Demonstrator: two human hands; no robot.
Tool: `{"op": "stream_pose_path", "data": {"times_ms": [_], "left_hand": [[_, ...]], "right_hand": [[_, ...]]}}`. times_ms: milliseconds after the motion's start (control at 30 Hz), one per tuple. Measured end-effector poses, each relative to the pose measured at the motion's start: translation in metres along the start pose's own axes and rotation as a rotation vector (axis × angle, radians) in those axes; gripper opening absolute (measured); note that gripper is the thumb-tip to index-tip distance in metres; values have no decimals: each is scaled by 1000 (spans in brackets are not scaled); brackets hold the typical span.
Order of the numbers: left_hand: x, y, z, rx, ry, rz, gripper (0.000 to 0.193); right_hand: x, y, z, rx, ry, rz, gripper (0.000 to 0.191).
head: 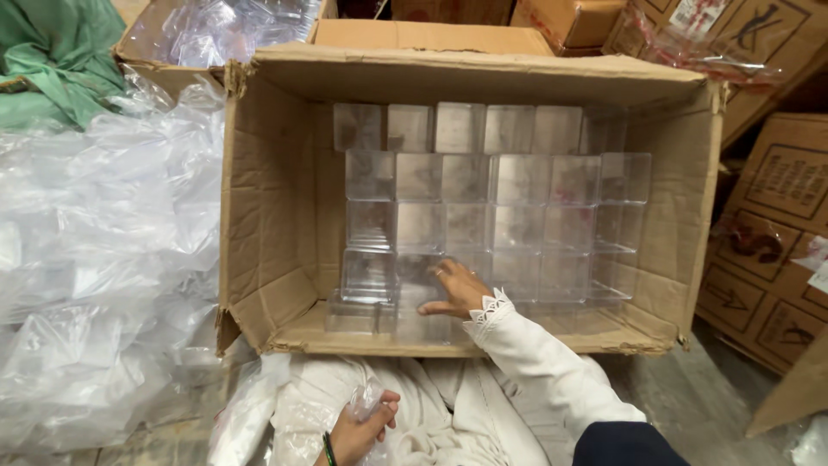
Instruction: The person sits on the floor in front of a large cardboard box and removes clear plastic boxes from plastic bags one at a time. They pull each box out of its bag, open the bag, and stack the unpacked boxes inside the cardboard box.
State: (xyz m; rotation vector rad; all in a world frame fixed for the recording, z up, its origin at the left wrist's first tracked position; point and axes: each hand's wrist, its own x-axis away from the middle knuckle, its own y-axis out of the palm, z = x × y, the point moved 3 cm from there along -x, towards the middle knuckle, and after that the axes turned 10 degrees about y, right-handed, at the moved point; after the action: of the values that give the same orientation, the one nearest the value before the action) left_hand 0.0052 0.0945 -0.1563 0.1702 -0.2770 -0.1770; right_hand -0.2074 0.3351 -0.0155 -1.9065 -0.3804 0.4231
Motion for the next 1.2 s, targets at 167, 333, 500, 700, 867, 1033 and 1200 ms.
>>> {"op": "stream_pose_path", "data": {"times_ms": [167,333,500,700,867,1033,1200], "left_hand": [[-19,-16,-13,0,-4,37,34],[-32,-25,-19,33,45,40,36],[-28,-45,-27,38,-4,112,35],[-19,-61,-30,39,-9,139,35],[-19,-48,-20,79,52,100,33],[-4,-31,5,-8,4,159,30],[-6,-47,52,-242,171,201,24]], "right_hand": [[-60,-91,86,-30,347,507,101],[-116,-132,140,497,706,362,121],[-124,-137,143,656,881,135,113],[-127,-133,140,591,1019,153,113],[-132,-119,141,528,980,169,106],[-103,-134,122,122,696,690,101],[27,-93,57,160,342,795,93]]}}
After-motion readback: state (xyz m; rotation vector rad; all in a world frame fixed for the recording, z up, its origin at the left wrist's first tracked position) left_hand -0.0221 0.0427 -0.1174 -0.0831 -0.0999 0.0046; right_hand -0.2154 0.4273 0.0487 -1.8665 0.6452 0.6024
